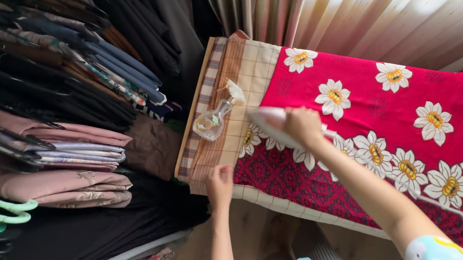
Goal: The recorder irons various items of clothing and folds them before placing them in a laundry basket.
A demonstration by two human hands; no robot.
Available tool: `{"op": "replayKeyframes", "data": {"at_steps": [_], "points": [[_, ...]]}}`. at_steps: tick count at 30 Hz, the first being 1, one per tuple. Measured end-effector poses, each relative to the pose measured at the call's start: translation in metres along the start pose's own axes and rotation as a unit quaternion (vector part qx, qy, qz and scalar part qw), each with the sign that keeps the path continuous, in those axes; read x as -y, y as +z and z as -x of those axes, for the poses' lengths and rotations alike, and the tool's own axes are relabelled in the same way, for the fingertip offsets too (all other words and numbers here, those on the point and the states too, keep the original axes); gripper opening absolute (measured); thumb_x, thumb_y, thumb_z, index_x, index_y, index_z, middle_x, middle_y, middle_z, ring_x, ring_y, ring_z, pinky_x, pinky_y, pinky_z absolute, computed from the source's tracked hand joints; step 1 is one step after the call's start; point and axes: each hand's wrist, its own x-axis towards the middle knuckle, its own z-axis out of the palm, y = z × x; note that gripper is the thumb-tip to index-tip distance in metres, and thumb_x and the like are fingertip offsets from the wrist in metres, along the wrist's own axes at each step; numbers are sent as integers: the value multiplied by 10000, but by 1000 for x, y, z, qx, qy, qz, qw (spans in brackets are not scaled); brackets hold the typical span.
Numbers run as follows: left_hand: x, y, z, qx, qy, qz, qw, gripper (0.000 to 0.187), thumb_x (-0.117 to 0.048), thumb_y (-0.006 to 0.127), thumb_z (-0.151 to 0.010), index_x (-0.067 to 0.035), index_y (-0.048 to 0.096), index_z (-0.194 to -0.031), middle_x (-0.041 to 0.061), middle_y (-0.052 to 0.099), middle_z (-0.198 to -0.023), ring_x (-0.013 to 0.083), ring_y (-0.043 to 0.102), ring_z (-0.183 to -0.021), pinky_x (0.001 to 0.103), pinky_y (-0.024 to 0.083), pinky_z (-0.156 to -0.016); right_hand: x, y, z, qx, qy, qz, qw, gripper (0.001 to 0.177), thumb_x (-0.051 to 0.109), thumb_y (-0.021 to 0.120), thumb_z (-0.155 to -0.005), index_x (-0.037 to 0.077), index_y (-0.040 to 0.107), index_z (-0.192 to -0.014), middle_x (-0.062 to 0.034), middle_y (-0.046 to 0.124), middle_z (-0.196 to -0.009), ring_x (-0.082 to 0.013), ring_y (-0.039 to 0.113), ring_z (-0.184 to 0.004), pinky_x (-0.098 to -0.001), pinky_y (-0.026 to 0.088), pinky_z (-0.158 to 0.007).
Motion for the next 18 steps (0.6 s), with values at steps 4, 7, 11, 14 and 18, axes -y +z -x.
{"op": "replayKeyframes", "data": {"at_steps": [4,7,11,14,18], "points": [[-18,3,3,70,35,-75,994,282,-313,761,-888,-77,648,-993,103,683,-922,292,658,-883,434,517,-799,-8,-8,-17,12,52,-65,996,665,749,619,-852,104,779,-855,-135,722,-662,-272,716,-546,-436,580,-491],[-19,10,10,-18,21,-49,998,306,-245,710,-928,-43,582,-1118,149,635,-1041,330,619,-988,457,496,-877,1,14,28,66,40,-69,995,634,719,639,-853,105,797,-836,-134,716,-664,-275,716,-562,-428,577,-533],[-40,33,12,-120,106,-56,986,318,-138,610,-1017,-23,507,-1296,196,555,-1287,379,537,-1219,516,430,-1056,9,-8,86,69,-61,-101,991,599,696,653,-815,117,808,-824,-162,700,-620,-320,706,-537,-443,572,-544],[-56,58,22,-32,184,-159,969,490,-182,608,-975,-31,462,-1418,194,491,-1442,402,431,-1371,595,309,-1126,-15,-7,72,75,-67,-65,993,636,732,641,-812,108,758,-779,-170,691,-596,-331,707,-544,-450,570,-528],[-46,70,29,34,195,-265,944,619,-270,579,-968,-75,390,-1524,166,390,-1577,381,299,-1489,626,195,-1176,-99,39,-23,-45,-41,-39,997,522,648,622,-858,142,718,-770,-143,684,-622,-329,698,-561,-488,541,-502]]}}
